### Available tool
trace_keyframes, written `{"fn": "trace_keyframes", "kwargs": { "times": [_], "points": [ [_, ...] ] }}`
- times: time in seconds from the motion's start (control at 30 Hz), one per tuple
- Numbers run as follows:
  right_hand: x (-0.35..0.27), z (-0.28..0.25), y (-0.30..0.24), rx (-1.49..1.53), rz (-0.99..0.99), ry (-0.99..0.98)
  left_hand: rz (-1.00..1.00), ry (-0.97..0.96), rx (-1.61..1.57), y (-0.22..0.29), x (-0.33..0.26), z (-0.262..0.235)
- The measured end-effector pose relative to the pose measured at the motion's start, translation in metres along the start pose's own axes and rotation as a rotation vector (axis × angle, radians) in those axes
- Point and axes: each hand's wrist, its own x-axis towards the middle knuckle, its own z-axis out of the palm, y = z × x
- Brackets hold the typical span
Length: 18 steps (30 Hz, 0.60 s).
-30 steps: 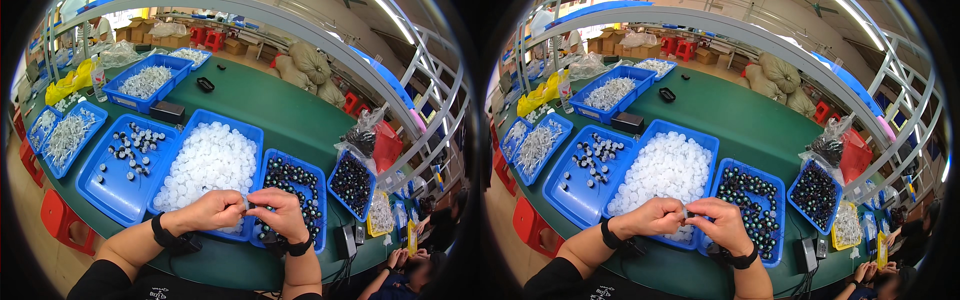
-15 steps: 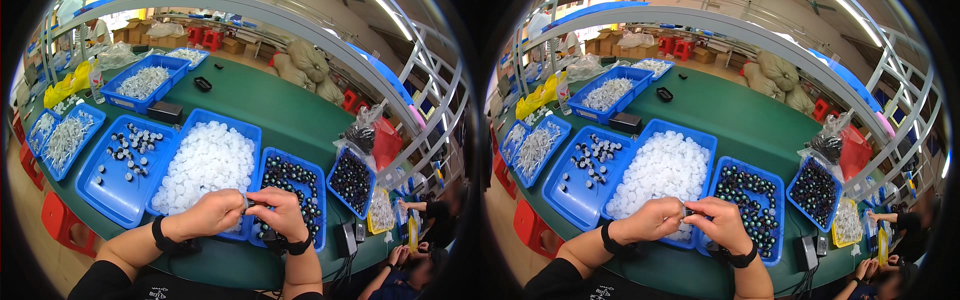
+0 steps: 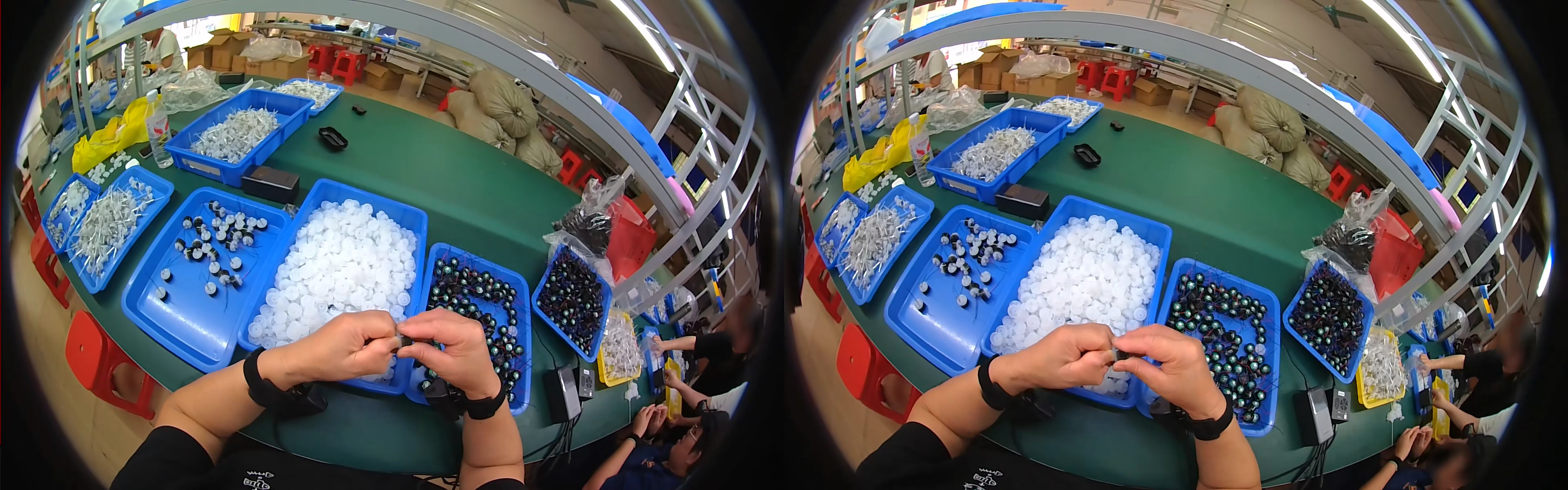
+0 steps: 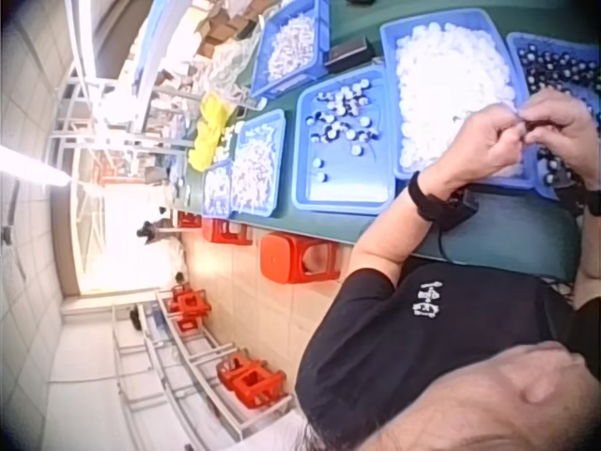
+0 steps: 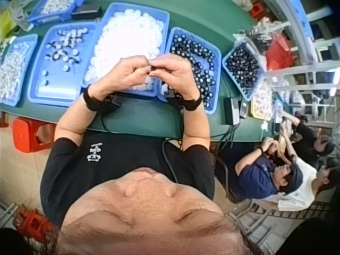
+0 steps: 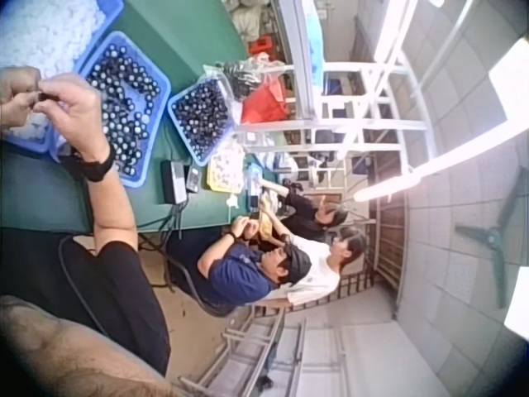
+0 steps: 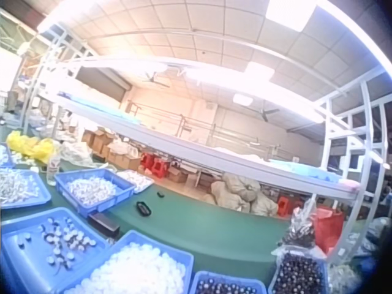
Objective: The person repeatedly picks up small white plastic caps and dark cylindrical components from blue trays, fits the cap onto the component, and places the assembled unit into a tray. The process is continuous and repetitive throughout the clip.
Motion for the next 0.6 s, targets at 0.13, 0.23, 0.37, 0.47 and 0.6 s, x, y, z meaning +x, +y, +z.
{"fn": "trace_keyframes", "kwargs": {
  "times": [0.13, 0.23, 0.37, 0.47, 0.6],
  "points": [
    [0.001, 0.003, 0.000, -0.168, -0.068, 0.011, 0.172, 0.063, 0.279, -0.004, 0.001, 0.002],
    [0.000, 0.007, -0.005, 0.082, 0.222, 0.093, -0.071, 0.012, -0.001, -0.001, 0.000, -0.001],
    [-0.002, 0.009, 0.003, 0.139, 0.225, 0.102, -0.068, 0.007, 0.057, -0.003, 0.001, 0.000],
    [-0.001, 0.011, 0.002, -0.032, 0.228, 0.044, 0.046, 0.109, 0.311, -0.013, 0.000, 0.005],
    [0.001, 0.012, 0.006, 0.595, 0.617, 0.127, -0.213, 0.172, -0.222, -0.008, 0.002, 0.004]
  ]
}}
